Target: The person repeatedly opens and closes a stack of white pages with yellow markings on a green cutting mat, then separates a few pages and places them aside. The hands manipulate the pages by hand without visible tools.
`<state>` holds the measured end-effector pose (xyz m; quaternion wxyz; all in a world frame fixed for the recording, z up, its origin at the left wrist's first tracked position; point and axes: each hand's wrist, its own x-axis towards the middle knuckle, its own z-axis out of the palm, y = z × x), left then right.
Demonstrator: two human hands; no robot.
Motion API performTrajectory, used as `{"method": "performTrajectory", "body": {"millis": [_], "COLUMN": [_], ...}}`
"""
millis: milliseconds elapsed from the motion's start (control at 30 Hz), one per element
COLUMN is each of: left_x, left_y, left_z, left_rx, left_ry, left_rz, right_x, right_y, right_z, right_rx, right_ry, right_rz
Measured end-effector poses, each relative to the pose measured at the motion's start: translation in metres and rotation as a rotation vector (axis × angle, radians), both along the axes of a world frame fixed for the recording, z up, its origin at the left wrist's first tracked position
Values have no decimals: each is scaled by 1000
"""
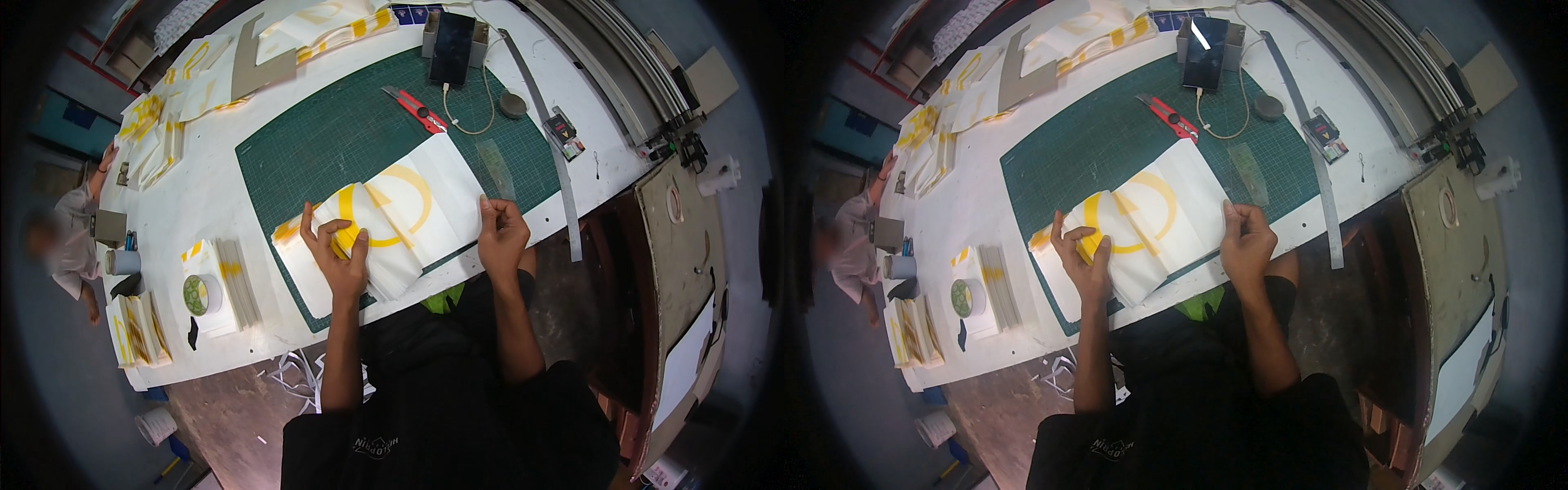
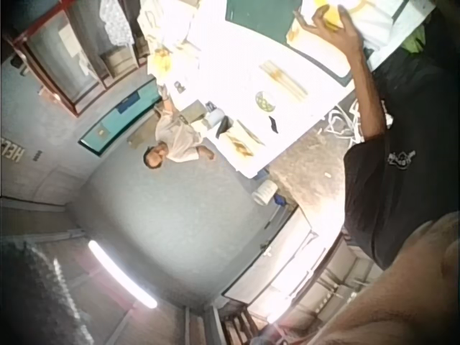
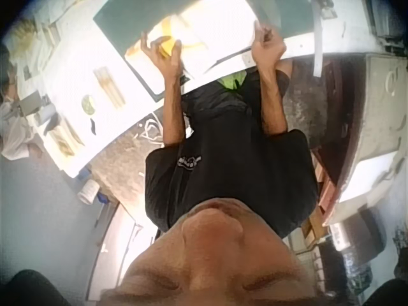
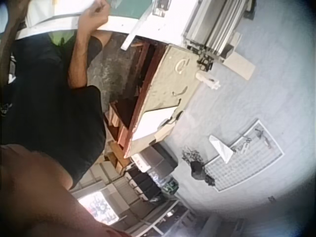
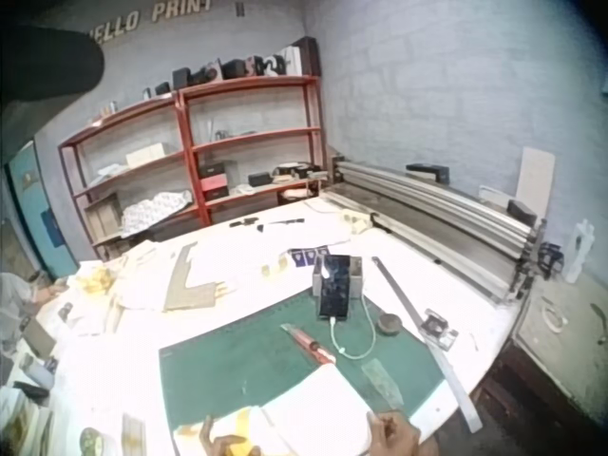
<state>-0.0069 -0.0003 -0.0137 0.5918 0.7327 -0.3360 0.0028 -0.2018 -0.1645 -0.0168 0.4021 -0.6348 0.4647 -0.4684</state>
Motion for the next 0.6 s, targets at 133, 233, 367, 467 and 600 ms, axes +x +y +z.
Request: {"method": "performTrajectory", "body": {"millis": [133,233,367,467,600], "left_x": [-1,-1,-1,0,0], "left_y": [0,-1,-1,0,0], "left_z": [0,2,2,1,0], "left_rx": [-1,2,0,-1,-3], "left_ry": [8,13,9,-2,-8], "left_rz": [5,0,-1,-6,-10], "right_x": [1,1,4,7,4], "right_y": [2,-2,-1,3,8], "right_z": [15,11,8,11,5], "right_rx": [-134,-251,-550,-669,-588], "right_ry": [283,367,468,465,364], "right_rz": [23,27,-57,-66,-23]}}
